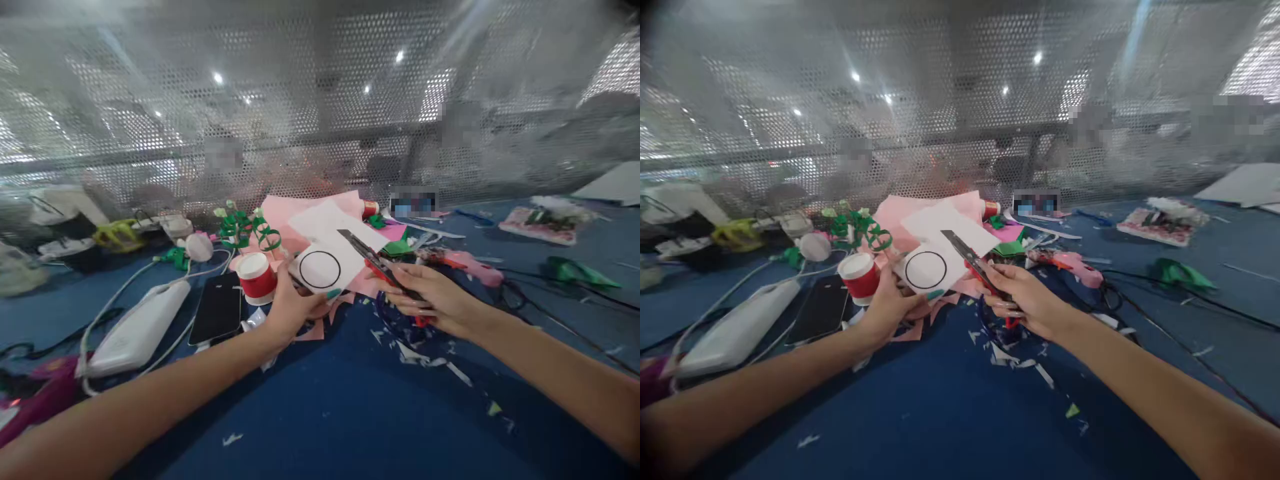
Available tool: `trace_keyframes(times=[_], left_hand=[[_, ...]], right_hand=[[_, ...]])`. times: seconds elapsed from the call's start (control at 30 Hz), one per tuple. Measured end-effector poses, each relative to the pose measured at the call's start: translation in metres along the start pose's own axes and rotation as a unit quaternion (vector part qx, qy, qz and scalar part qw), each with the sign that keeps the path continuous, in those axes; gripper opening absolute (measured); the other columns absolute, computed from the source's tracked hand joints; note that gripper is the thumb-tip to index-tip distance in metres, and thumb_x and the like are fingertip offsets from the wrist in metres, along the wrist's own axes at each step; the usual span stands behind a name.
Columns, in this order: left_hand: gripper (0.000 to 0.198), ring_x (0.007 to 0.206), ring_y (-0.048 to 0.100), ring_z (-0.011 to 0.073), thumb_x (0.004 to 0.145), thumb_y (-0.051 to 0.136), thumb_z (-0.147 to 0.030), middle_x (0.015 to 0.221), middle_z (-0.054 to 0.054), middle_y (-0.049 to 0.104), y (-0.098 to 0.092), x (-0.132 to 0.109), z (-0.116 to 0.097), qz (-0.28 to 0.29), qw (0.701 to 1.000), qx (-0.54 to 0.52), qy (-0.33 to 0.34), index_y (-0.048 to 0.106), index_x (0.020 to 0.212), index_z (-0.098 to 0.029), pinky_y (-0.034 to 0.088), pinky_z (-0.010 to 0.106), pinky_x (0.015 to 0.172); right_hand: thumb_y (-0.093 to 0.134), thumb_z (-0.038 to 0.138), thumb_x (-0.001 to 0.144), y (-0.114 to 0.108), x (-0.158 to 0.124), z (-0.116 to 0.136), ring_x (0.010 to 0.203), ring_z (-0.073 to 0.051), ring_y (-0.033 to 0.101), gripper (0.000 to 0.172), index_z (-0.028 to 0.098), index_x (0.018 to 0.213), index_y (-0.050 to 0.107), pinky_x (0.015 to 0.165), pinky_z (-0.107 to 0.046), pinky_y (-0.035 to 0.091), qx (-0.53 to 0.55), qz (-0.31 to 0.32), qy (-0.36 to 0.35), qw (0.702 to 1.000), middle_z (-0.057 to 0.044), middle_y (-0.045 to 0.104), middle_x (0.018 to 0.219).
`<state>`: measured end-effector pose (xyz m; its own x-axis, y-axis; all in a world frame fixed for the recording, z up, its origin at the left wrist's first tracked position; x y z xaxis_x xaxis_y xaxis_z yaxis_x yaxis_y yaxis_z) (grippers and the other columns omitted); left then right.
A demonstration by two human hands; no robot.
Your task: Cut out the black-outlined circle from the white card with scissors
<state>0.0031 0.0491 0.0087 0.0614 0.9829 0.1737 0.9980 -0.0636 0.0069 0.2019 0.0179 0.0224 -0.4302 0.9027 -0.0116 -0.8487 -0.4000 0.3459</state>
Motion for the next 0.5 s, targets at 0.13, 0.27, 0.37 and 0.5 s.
trace_keyframes(times=[0.13, 0.27, 0.37, 0.5], left_hand=[[0.091, 0.107, 0.056, 0.0268, 0.059, 0.075, -0.015, 0.130, 0.012, 0.047, 0.000, -0.001, -0.001, 0.004, 1.000, -0.006, 0.027, 0.022, 0.131, -0.028, 0.050, 0.042, 0.089], [0.088, 0.099, 0.061, 0.0276, 0.059, 0.073, -0.011, 0.128, 0.012, 0.048, 0.001, -0.003, -0.003, 0.012, 1.000, -0.005, 0.020, 0.024, 0.130, -0.028, 0.057, 0.039, 0.075], [0.087, 0.096, 0.062, 0.0284, 0.057, 0.073, -0.010, 0.127, 0.014, 0.048, 0.003, -0.005, -0.004, 0.019, 1.000, -0.011, 0.007, 0.026, 0.129, -0.027, 0.059, 0.036, 0.066], [0.089, 0.093, 0.064, 0.0269, 0.056, 0.075, -0.011, 0.128, 0.013, 0.047, 0.005, -0.006, -0.007, 0.041, 0.999, -0.032, 0.005, 0.025, 0.128, -0.028, 0.059, 0.036, 0.067]], right_hand=[[0.051, 0.034, 0.087, -0.005, 0.002, -0.001, 0.036, -0.001, 0.021, 0.018, 0.017, 0.080, 0.050, 0.029, -0.013, 0.018, -0.001, -0.029, -0.006, 1.000, 0.006, 0.038, 0.056], [0.053, 0.038, 0.085, -0.012, 0.004, 0.000, 0.034, -0.001, 0.018, 0.023, 0.019, 0.074, 0.048, 0.027, -0.013, 0.015, -0.018, -0.065, -0.015, 0.998, 0.007, 0.037, 0.052], [0.055, 0.043, 0.082, -0.017, 0.004, 0.001, 0.033, -0.001, 0.019, 0.027, 0.019, 0.072, 0.048, 0.027, -0.013, 0.014, -0.040, -0.085, -0.025, 0.995, 0.007, 0.039, 0.051], [0.051, 0.048, 0.083, -0.016, 0.005, 0.000, 0.029, -0.001, 0.018, 0.032, 0.018, 0.071, 0.051, 0.025, -0.014, 0.016, -0.037, -0.081, -0.032, 0.995, 0.008, 0.037, 0.046]])
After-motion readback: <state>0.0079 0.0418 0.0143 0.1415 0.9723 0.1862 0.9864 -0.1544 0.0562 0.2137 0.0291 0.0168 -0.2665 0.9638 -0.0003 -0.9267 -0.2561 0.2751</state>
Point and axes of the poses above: each hand's wrist, its own x-axis towards the middle knuckle, its own y-axis out of the palm, z = x × y, the point moved 5 cm from there along x, towards the middle knuckle
